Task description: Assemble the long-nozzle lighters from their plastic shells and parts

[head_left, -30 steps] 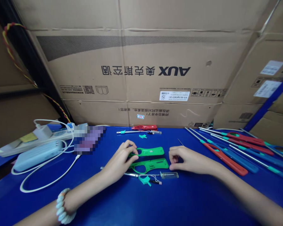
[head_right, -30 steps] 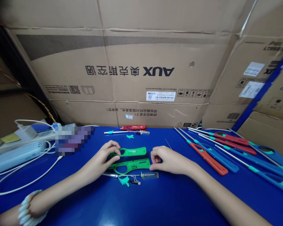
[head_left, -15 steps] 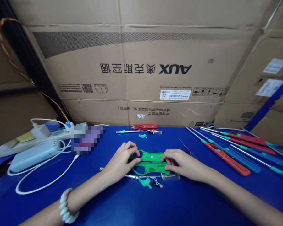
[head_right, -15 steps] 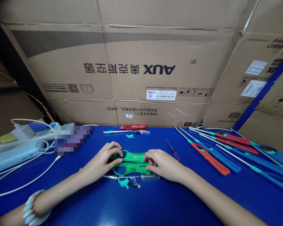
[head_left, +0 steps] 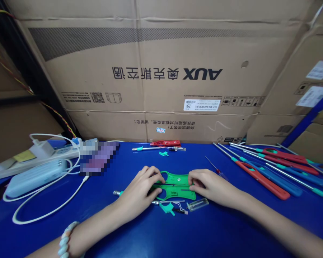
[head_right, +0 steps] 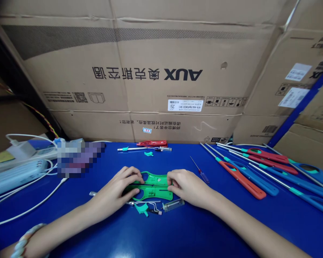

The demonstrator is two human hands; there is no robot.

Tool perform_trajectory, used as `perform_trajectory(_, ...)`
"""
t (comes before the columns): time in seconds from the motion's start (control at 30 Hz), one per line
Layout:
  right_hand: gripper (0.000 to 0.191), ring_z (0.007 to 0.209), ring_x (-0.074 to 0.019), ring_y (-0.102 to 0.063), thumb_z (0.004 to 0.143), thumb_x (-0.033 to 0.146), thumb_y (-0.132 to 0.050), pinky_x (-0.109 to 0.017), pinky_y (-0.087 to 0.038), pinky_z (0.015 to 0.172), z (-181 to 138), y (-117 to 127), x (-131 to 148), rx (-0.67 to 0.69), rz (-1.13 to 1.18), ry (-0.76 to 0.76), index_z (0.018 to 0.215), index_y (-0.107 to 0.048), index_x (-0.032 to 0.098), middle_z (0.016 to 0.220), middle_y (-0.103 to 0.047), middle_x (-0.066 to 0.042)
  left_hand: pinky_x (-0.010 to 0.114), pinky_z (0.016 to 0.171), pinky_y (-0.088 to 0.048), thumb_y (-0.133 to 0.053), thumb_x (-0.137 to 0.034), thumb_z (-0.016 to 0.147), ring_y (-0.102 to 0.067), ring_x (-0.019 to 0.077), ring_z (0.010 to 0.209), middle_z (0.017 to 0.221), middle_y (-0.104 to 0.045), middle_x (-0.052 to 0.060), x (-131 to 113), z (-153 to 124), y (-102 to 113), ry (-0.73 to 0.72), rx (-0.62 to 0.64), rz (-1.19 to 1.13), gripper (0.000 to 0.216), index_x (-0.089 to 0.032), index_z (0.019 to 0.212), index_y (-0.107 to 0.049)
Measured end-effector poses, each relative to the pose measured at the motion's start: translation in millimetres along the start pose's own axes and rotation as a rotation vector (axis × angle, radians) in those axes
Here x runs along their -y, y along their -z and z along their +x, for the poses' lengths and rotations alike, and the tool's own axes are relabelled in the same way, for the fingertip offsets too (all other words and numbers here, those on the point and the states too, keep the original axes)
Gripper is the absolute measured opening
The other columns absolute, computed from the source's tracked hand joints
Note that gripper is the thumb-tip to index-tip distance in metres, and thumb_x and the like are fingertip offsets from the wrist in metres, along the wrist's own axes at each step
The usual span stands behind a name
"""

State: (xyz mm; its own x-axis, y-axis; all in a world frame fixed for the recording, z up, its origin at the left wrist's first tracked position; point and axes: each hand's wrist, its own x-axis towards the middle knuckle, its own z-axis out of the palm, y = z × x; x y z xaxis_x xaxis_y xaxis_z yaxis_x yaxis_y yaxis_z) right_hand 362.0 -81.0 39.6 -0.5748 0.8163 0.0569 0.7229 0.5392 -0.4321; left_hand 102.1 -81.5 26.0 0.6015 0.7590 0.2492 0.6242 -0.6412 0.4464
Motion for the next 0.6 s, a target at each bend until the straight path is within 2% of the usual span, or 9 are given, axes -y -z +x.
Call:
perform_trajectory(0.3,0.009,0.062,-0.0138,-0.051,0.087,0.016,-0.053,-0.023,-0.034,0.057,2.0,-4.1,-4.0,-0.048,-0.031,-0.009,0.078,-0.053,0.019,0.07,-0.055,0.001,0.04,0.088,-0.043,-0.054,-0.01,0.087,-0.047,0.0231,0.1,0.108,-0.054,0.004,-3.4,-0.9,3.0,0.01,0.012,0.027,0.021,-0.022,0.104,-0.059)
perform_trajectory(0.6,0.004,0.066,-0.0143,-0.051,0.088,0.017,-0.053,-0.024,-0.036,0.061,-0.4,0.2,-2.2,-0.068,-0.042,0.0,0.086,-0.056,0.019,0.074,-0.055,0.001,0.04,0.089,-0.04,-0.056,-0.015,0.088,-0.046,0.0229,0.101,0.109,-0.054,0.003,1.8,0.9,2.6,-0.007,-0.023,0.029,0.019,-0.022,0.105,-0.059)
